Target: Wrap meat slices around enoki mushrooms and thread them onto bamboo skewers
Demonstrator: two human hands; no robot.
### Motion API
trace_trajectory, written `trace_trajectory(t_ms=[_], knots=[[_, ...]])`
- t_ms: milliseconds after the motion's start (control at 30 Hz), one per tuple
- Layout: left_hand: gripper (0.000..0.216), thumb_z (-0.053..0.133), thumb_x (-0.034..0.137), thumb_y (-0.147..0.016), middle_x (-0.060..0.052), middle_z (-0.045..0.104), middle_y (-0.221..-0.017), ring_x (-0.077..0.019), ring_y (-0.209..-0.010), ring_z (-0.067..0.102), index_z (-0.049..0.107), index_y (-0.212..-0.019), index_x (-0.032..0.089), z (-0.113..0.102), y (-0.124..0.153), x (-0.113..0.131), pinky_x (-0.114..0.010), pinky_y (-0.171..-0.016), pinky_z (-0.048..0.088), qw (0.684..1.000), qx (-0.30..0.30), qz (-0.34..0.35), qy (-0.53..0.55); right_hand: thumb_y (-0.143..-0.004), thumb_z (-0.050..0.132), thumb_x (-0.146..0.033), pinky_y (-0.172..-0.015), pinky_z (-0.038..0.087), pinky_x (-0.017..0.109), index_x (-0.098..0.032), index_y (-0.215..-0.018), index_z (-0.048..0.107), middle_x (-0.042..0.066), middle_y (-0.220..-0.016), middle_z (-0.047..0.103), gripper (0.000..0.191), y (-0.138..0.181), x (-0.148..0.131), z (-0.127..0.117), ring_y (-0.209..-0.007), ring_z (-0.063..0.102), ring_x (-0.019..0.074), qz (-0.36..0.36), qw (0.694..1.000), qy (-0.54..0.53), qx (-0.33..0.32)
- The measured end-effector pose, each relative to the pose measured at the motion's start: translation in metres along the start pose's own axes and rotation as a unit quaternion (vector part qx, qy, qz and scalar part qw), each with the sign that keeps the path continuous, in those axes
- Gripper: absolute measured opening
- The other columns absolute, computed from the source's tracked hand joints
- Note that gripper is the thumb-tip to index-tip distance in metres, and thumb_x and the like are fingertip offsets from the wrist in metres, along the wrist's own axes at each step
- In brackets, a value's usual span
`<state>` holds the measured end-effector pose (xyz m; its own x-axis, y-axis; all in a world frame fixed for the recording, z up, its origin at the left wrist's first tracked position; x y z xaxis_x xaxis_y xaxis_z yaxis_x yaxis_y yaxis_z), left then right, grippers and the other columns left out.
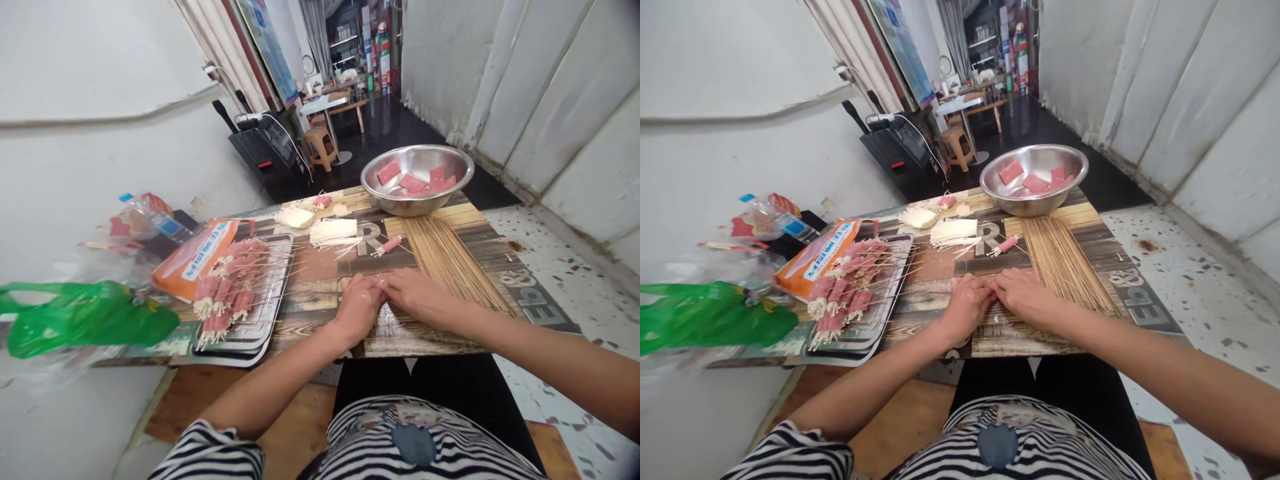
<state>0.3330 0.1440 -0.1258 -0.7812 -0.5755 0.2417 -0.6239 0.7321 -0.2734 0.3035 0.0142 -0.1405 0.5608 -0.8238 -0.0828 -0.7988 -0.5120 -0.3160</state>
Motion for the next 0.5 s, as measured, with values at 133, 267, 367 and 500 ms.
trace_trajectory(t_ms=[133,267,367,500], knots=[[0.022,0.055,0.024,-0.092,-0.006,0.069,-0.080,-0.0209,-0.079,0.053,0.069,-0.076,0.018,0.000,-0.002,-0.003,-0.035,-0.070,0.034,1.000,-0.016,-0.010,0.013,-0.097,0.042,-0.020,-0.073,0.039,0.034,-0.012,-0.101,0.065,0.009,-0.091,0.062,0.026,-0.005,-0.002,-0.002,-0.081,0.049,0.0196,-0.058,0.998,0.002,-0.010],[0.011,0.061,0.026,-0.089,-0.005,0.072,-0.087,-0.0224,-0.082,0.056,0.071,-0.090,0.021,-0.003,0.006,-0.004,-0.037,-0.073,0.033,1.000,-0.004,-0.025,0.002,-0.096,0.044,-0.023,-0.068,0.039,0.030,-0.014,-0.084,0.069,0.007,-0.080,0.063,0.029,-0.022,0.005,-0.009,-0.073,0.049,0.0166,-0.089,0.993,-0.064,-0.051],[0.020,0.063,0.028,-0.088,-0.006,0.073,-0.091,-0.0236,-0.085,0.056,0.067,-0.106,0.020,-0.003,0.013,-0.004,-0.039,-0.076,0.033,0.999,0.032,-0.022,-0.019,-0.095,0.049,-0.025,-0.066,0.040,0.026,-0.015,-0.082,0.071,0.005,-0.077,0.065,0.028,-0.032,0.012,-0.011,-0.071,0.052,0.0137,-0.101,0.979,-0.155,-0.083],[0.019,0.056,0.029,-0.092,-0.007,0.072,-0.090,-0.0222,-0.084,0.056,0.067,-0.104,0.019,-0.001,0.016,-0.003,-0.039,-0.075,0.034,0.997,0.060,0.007,-0.044,-0.090,0.055,-0.023,-0.065,0.039,0.024,-0.017,-0.076,0.072,0.003,-0.074,0.067,0.023,-0.037,0.021,-0.009,-0.068,0.054,0.0120,-0.099,0.966,-0.210,-0.113]])
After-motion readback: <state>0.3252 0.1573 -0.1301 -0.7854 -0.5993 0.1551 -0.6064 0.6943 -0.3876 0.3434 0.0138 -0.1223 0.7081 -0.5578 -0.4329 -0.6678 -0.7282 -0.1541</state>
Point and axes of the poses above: each hand's wrist, its own y-axis away from the middle knuckle, its own z-axis out of the palm, x = y × z, the point moved 4 cm from there along -y, towards the middle knuckle
